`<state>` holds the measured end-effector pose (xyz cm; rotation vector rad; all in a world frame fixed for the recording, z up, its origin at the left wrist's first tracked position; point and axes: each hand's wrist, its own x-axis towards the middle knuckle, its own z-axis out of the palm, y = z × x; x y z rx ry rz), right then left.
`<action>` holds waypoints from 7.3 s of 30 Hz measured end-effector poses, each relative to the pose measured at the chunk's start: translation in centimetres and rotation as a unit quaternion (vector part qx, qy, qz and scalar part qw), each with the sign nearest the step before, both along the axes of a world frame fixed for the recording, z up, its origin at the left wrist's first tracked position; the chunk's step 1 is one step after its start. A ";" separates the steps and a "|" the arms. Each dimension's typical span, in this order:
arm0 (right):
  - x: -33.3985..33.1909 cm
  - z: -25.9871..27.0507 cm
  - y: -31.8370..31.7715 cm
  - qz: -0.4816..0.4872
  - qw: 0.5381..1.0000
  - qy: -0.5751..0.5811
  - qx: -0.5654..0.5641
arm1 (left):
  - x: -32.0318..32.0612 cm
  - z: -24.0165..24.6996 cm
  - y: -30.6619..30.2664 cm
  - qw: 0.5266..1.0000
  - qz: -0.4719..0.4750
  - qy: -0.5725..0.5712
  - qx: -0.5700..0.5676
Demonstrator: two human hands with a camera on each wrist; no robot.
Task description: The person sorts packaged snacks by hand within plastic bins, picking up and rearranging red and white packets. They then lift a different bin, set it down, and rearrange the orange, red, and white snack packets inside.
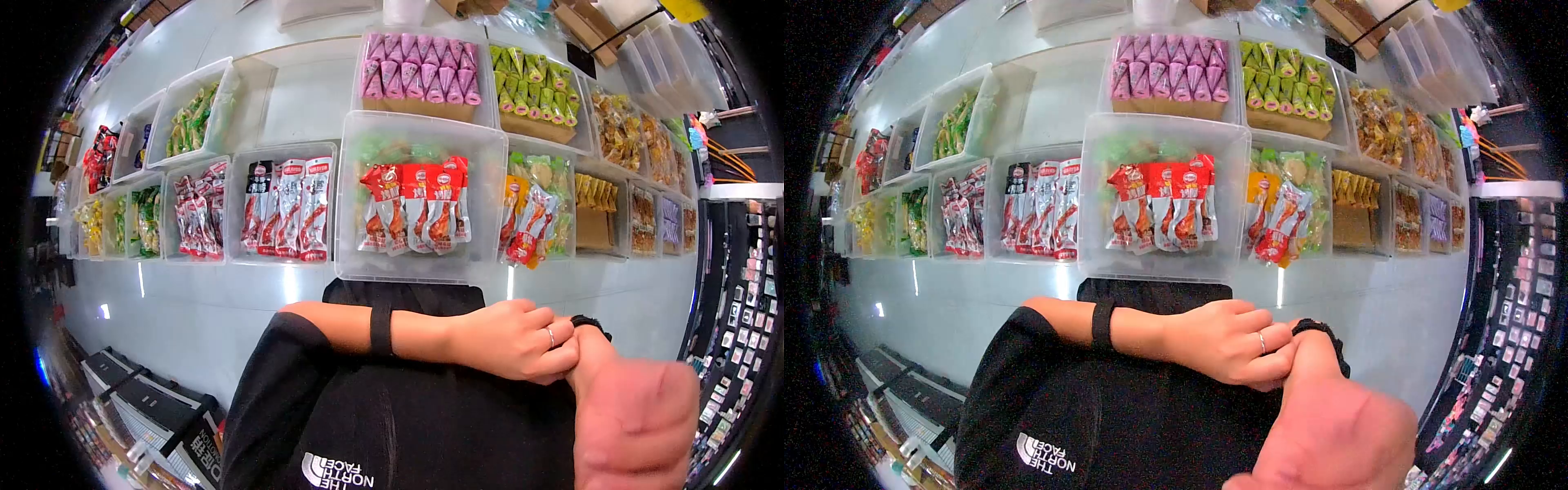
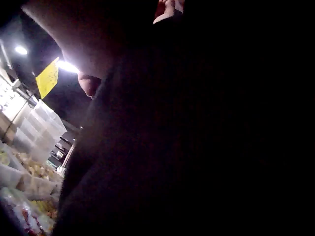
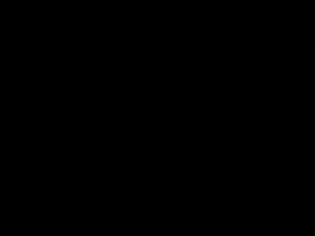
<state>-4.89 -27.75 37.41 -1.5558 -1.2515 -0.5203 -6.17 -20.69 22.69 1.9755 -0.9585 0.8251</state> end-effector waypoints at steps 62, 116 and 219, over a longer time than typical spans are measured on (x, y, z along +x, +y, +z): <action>13.9 -29.9 -11.8 -0.301 0.780 0.543 0.082 | 7.3 -18.5 11.8 0.828 0.165 0.526 -0.107; 6.0 -21.9 -1.7 -0.031 0.665 0.739 0.102 | 4.0 -10.4 8.6 0.725 -0.084 0.577 -0.366; 7.5 -29.0 1.4 -0.180 0.883 0.412 -0.136 | 6.4 -17.2 13.0 0.804 0.253 0.471 -0.260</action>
